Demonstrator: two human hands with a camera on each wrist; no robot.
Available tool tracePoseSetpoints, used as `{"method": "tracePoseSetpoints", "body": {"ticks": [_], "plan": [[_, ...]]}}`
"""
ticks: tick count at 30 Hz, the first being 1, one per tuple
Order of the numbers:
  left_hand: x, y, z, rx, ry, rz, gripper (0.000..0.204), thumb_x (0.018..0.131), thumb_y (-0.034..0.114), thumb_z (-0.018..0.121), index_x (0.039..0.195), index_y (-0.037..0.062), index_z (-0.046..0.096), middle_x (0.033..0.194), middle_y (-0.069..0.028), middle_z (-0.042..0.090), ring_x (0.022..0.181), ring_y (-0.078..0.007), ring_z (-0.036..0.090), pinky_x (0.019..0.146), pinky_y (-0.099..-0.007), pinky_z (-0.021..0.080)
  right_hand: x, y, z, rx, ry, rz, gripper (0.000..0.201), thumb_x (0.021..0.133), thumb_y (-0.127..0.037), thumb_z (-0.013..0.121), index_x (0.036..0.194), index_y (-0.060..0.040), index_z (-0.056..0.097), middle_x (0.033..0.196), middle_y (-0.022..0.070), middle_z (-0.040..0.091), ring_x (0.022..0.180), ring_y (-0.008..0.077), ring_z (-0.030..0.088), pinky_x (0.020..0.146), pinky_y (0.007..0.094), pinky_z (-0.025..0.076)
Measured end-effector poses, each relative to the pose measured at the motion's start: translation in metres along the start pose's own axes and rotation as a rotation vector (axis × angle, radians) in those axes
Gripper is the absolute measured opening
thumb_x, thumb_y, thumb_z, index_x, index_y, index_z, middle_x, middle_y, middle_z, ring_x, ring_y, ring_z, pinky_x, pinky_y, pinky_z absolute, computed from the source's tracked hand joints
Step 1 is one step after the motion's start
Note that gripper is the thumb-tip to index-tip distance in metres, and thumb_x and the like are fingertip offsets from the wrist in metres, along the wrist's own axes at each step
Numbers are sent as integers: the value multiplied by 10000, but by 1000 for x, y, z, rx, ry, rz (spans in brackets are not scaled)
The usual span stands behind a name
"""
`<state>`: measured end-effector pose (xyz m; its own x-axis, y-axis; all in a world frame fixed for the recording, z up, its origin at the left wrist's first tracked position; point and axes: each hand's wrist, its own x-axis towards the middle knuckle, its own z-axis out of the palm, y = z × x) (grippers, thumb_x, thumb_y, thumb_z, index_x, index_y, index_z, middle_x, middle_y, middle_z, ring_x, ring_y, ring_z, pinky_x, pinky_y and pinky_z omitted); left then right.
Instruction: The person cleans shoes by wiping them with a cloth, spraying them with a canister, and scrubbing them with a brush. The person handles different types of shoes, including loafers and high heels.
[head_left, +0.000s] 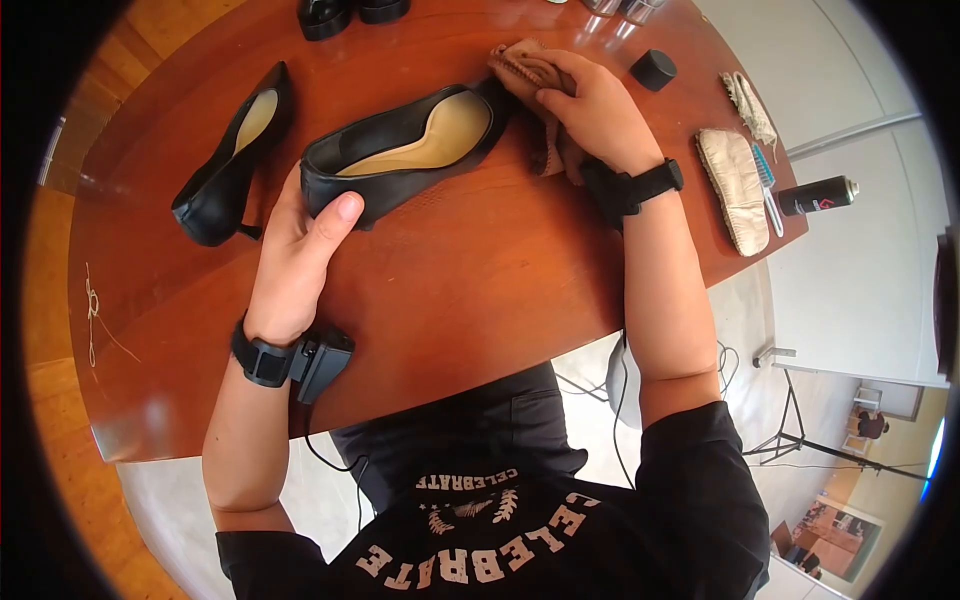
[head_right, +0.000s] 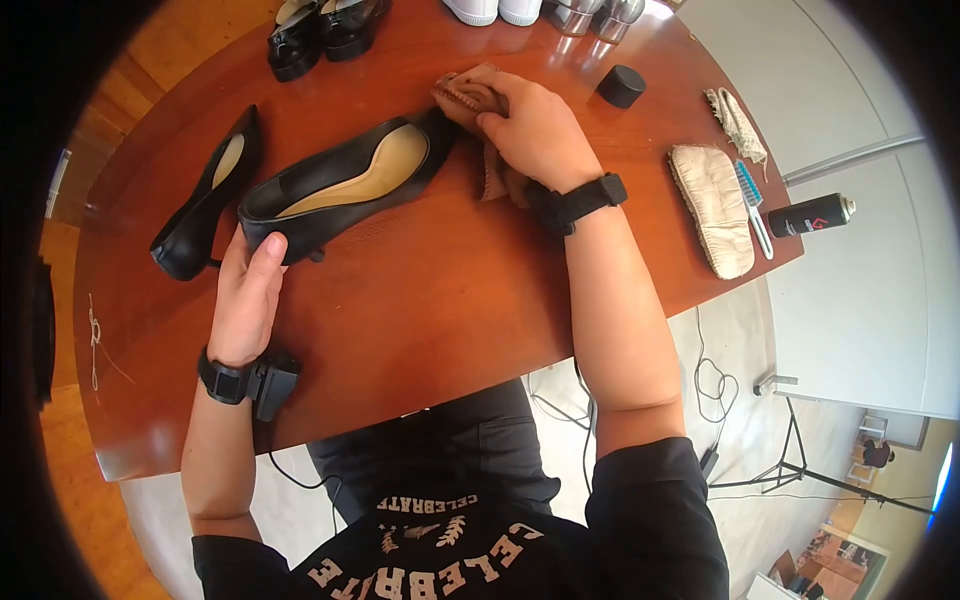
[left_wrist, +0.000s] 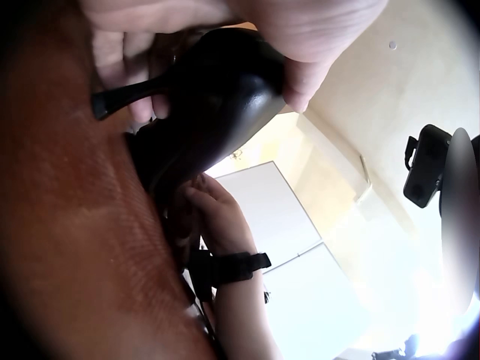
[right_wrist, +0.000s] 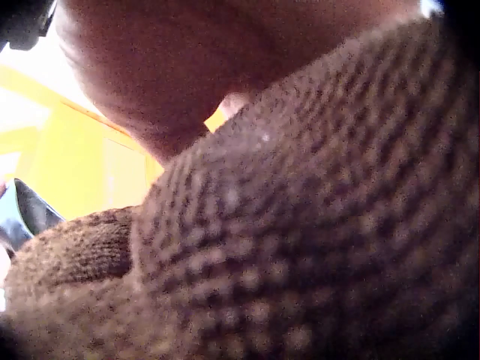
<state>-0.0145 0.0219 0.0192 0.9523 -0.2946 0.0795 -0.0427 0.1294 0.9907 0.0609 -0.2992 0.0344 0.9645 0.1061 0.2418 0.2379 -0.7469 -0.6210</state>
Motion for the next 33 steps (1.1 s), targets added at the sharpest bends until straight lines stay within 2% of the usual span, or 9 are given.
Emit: {"method": "tracePoseSetpoints", "body": {"ticks": [2, 8, 15, 18, 23, 26, 29, 30, 33], "plan": [[0, 0, -3, 2, -17, -2, 567, 987, 318, 681, 1400, -22, 495, 1270, -64, 604, 1140, -138, 555, 977, -307, 459, 1, 4, -1, 42, 116, -2, 409, 866, -122, 650, 1269, -58, 645, 1148, 206, 713, 1090, 380, 668, 945, 423, 518], [0, 0, -1, 1, 5, 13, 555, 992, 311, 671, 1401, -22, 498, 1275, -67, 613, 1141, -139, 565, 965, -305, 469, 9, 16, -4, 181, 326, 6, 389, 883, -144, 635, 1259, -47, 653, 1126, 198, 726, 1076, 351, 686, 926, 388, 528], [-1, 1, 3, -4, 59, 8, 520, 1004, 306, 651, 1386, -17, 510, 1259, -69, 626, 1136, -148, 578, 951, -318, 479, 8, 13, -4, 188, 342, 27, 391, 882, -154, 641, 1257, -45, 655, 1119, 196, 728, 1068, 343, 690, 925, 384, 528], [2, -2, -4, -74, 5, 9, 480, 1035, 327, 596, 1371, -7, 520, 1257, -85, 638, 1123, -169, 605, 956, -344, 493, 9, 14, -5, 200, 366, 14, 395, 881, -159, 651, 1260, -47, 655, 1118, 194, 728, 1069, 338, 689, 927, 381, 526], [7, 2, -1, -232, 107, -53, 498, 1074, 436, 473, 1331, 17, 554, 1229, -130, 677, 1074, -235, 662, 964, -420, 516, 10, 8, -5, 254, 433, -61, 413, 874, -158, 678, 1271, -47, 651, 1134, 184, 725, 1078, 311, 689, 930, 375, 525], [10, 1, -10, -368, 40, -129, 510, 1070, 465, 466, 1278, 17, 593, 1197, -122, 688, 1069, -225, 661, 946, -415, 531, 0, -18, -8, 187, 425, -65, 421, 874, -159, 681, 1278, -45, 647, 1144, 186, 720, 1079, 300, 690, 932, 371, 526], [9, 1, -9, -441, 12, -196, 544, 1068, 499, 444, 1250, 14, 611, 1170, -117, 699, 1065, -224, 665, 946, -416, 534, 2, -13, 3, 227, 171, -155, 395, 928, -16, 626, 1320, 27, 602, 1187, 102, 700, 1109, 163, 647, 958, 285, 500], [9, 1, -8, -451, 17, -215, 559, 1068, 512, 433, 1247, 14, 613, 1160, -117, 704, 1057, -226, 669, 945, -418, 533, -2, -13, 2, 170, 58, -153, 408, 918, 8, 625, 1325, 23, 600, 1195, 90, 693, 1111, 162, 642, 968, 290, 497], [9, 2, -8, -461, 39, -218, 537, 1070, 503, 438, 1269, 27, 588, 1143, -137, 702, 989, -228, 685, 867, -377, 559, -5, -27, -2, 110, 2, -56, 411, 898, 11, 643, 1309, 3, 614, 1197, 88, 685, 1104, 159, 642, 961, 292, 499]]}}
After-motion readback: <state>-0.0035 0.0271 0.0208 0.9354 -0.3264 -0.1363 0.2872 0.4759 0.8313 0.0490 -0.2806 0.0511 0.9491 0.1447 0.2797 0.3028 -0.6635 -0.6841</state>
